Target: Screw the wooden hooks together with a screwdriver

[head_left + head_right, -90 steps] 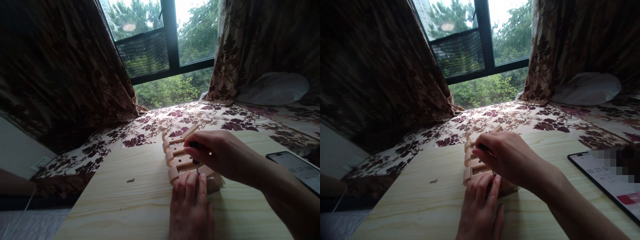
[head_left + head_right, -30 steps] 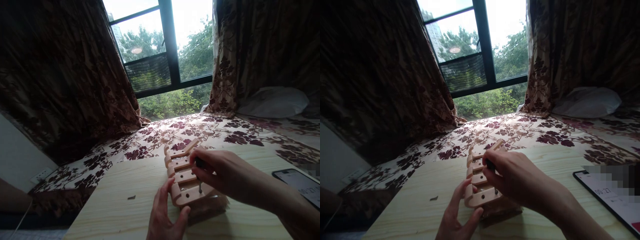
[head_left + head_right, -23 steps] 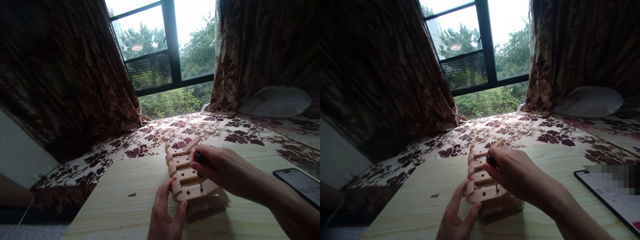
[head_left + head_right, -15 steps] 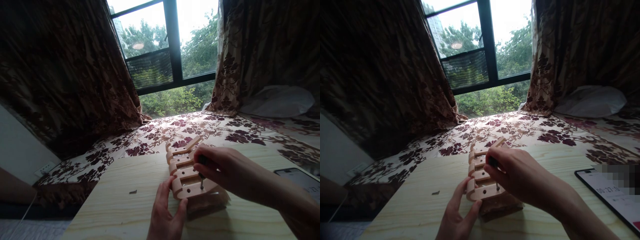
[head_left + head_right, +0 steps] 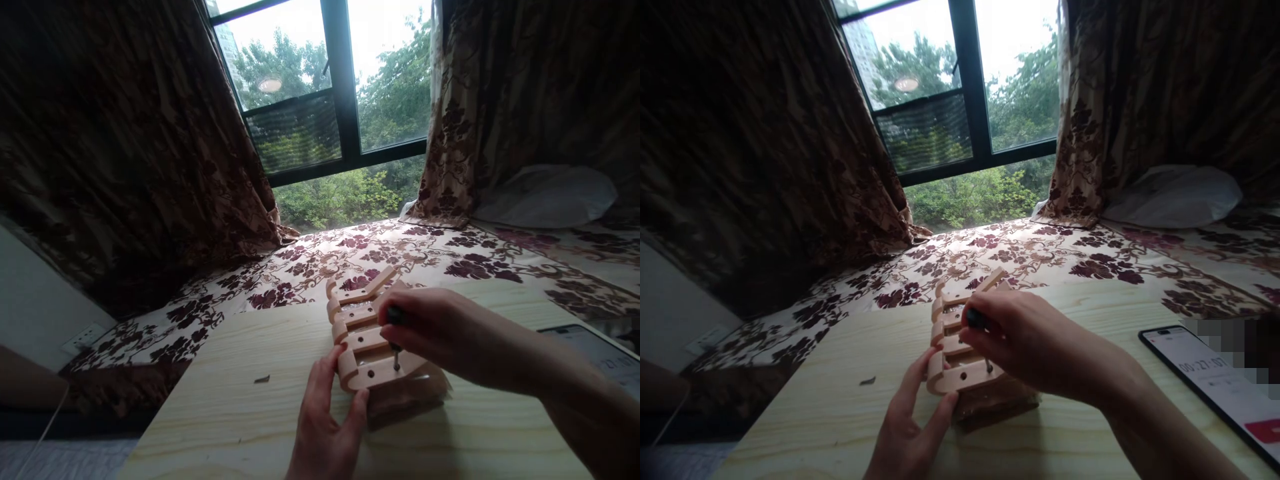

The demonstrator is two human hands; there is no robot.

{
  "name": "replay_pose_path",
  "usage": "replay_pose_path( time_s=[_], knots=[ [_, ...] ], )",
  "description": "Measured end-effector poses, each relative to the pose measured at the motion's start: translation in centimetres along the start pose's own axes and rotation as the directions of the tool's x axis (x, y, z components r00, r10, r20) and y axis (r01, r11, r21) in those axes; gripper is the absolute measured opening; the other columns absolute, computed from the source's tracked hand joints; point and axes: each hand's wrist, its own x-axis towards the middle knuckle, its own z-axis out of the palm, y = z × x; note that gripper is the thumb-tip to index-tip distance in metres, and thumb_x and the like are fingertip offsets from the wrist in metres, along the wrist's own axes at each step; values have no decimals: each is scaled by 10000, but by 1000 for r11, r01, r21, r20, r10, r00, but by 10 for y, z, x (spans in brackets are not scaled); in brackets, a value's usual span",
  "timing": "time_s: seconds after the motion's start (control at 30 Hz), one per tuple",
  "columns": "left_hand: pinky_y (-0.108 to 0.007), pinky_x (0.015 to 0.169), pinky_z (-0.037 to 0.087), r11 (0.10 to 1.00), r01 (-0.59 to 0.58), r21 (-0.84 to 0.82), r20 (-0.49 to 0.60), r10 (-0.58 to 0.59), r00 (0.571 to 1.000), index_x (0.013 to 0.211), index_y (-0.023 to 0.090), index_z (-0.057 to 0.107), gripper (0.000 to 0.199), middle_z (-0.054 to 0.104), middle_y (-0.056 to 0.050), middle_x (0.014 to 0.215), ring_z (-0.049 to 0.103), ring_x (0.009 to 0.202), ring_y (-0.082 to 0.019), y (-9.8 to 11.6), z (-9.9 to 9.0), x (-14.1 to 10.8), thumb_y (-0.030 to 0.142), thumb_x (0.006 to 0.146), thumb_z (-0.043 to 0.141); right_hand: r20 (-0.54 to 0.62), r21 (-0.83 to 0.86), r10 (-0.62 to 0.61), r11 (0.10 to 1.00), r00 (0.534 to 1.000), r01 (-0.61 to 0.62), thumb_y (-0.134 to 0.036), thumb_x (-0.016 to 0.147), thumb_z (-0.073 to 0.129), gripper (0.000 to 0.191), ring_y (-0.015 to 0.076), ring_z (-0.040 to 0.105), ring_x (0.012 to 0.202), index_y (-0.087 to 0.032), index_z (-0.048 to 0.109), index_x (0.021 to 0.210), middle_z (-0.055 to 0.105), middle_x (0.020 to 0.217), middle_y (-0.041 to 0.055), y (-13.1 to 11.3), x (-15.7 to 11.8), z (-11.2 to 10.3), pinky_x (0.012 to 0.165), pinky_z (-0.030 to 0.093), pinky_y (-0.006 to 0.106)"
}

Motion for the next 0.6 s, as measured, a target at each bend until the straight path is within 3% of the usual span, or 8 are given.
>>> replay_pose_path(
  time_s=[0.17,0.23,0.3,0.47,0.6],
  knots=[
    [-354,1084,394,1000,20,-2,6,-20,1000,1276,270,536,426,599,-25,1306,519,1249,-204,3,-1,-1,336,857,582,-169,-283,107,947,980,-152,-416,928,466,279,154,467,561,-209,483,743,571,644,12,4,7,6,541,288,283],
    [-355,1083,396,1000,21,-5,9,-21,1000,1276,267,537,425,599,-26,1305,520,1251,-205,4,-1,0,336,859,578,-205,-323,158,921,966,-219,-425,922,463,280,163,480,559,-209,483,745,571,630,17,7,9,7,544,286,286],
    [-360,1080,401,1000,22,-5,13,-22,1000,1277,255,538,427,599,-37,1305,524,1249,-210,4,-1,0,339,860,577,-202,-281,156,937,967,-209,-422,915,469,259,162,496,573,-210,506,771,587,651,17,7,10,7,550,305,280],
    [-359,1071,411,1000,11,0,9,-11,1000,1269,234,542,421,607,-55,1292,538,1242,-215,4,-1,0,340,863,575,-89,-160,26,986,996,-40,-352,929,463,177,139,511,592,-217,547,849,626,730,4,-2,5,7,543,336,250],
    [-365,1071,413,1000,-8,1,-1,8,1000,1262,250,546,406,614,-49,1284,548,1228,-214,3,0,0,329,865,574,-171,-345,112,924,979,-166,-363,923,468,200,166,538,563,-210,522,805,631,682,20,-2,6,9,532,319,271]
  ],
)
